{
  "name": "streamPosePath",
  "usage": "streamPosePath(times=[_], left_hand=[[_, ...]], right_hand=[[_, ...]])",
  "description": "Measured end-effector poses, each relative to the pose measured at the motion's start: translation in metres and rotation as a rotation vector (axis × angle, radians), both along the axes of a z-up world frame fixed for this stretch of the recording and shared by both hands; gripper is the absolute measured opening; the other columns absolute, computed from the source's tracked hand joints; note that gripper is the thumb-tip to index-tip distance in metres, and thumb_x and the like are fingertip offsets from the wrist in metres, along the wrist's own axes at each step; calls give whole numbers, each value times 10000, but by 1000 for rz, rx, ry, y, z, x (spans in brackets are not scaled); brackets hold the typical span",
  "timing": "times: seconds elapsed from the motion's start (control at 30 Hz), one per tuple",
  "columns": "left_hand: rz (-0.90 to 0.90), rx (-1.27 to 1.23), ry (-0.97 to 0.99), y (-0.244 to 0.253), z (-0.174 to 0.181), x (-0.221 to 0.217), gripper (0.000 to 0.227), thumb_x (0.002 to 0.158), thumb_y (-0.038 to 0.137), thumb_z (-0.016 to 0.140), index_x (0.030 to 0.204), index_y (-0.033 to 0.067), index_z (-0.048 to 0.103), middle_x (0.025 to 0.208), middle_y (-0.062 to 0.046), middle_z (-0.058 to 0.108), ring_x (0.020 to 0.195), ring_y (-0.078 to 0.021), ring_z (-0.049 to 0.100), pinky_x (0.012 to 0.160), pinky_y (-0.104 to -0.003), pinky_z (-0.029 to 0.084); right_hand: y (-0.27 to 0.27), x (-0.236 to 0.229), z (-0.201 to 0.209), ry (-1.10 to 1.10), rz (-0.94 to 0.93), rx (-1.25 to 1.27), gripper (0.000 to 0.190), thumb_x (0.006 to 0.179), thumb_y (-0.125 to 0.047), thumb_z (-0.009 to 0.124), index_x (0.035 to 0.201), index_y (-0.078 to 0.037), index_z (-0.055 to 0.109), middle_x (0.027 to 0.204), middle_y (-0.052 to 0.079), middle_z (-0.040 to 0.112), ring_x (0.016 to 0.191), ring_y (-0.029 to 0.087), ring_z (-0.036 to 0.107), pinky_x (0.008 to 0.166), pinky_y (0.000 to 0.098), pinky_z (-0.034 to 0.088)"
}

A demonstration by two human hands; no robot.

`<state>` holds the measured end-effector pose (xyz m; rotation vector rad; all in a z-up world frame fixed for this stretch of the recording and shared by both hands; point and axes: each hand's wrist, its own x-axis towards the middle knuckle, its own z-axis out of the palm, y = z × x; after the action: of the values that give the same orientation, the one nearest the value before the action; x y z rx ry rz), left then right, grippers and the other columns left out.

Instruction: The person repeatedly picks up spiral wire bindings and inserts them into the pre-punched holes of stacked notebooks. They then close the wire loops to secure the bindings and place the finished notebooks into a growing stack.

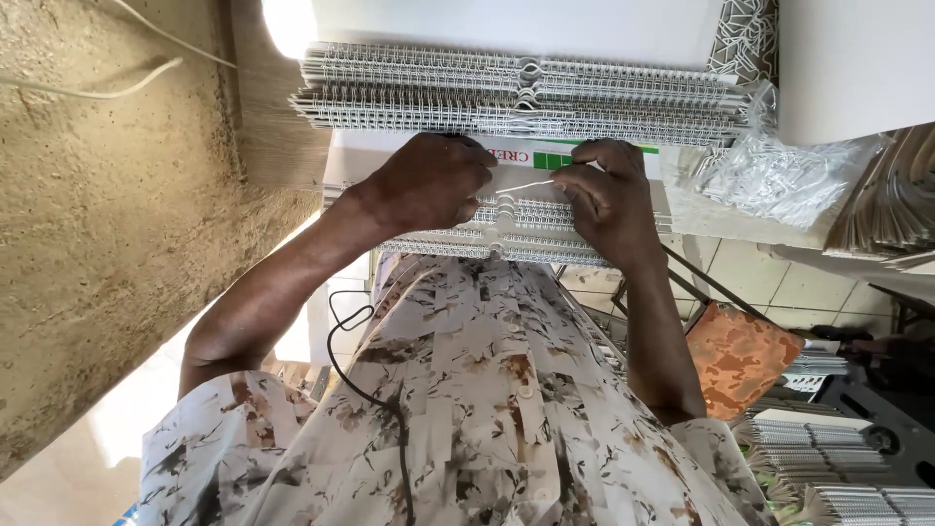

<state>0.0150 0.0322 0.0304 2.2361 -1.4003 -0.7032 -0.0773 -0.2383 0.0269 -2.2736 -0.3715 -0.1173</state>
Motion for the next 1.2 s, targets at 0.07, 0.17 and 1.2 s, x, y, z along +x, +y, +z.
streamPosePath(times=[0.07,0.17,1.2], left_hand=[[-3,-6,-102,-1,-17,-11,186,849,174,749,1007,77,754,1053,-89,727,1032,-327,722,817,-468,588],[-23,17,-324,3,-35,-16,126,831,130,717,951,99,742,960,-57,718,935,-282,732,735,-410,587],[23,-64,-425,-1,-10,-23,79,823,171,736,856,101,719,782,-77,713,731,-288,738,669,-405,568]], right_hand=[[2,-1,2,-14,-8,4,107,997,-20,738,1017,-124,757,1004,56,620,1065,324,661,990,476,436],[4,1,9,-34,-16,4,130,1012,-24,714,1032,-141,764,1003,59,643,1090,301,676,996,445,391],[-3,1,22,18,41,30,156,1035,-3,675,1099,-111,767,1026,87,674,1097,316,694,987,426,349]])
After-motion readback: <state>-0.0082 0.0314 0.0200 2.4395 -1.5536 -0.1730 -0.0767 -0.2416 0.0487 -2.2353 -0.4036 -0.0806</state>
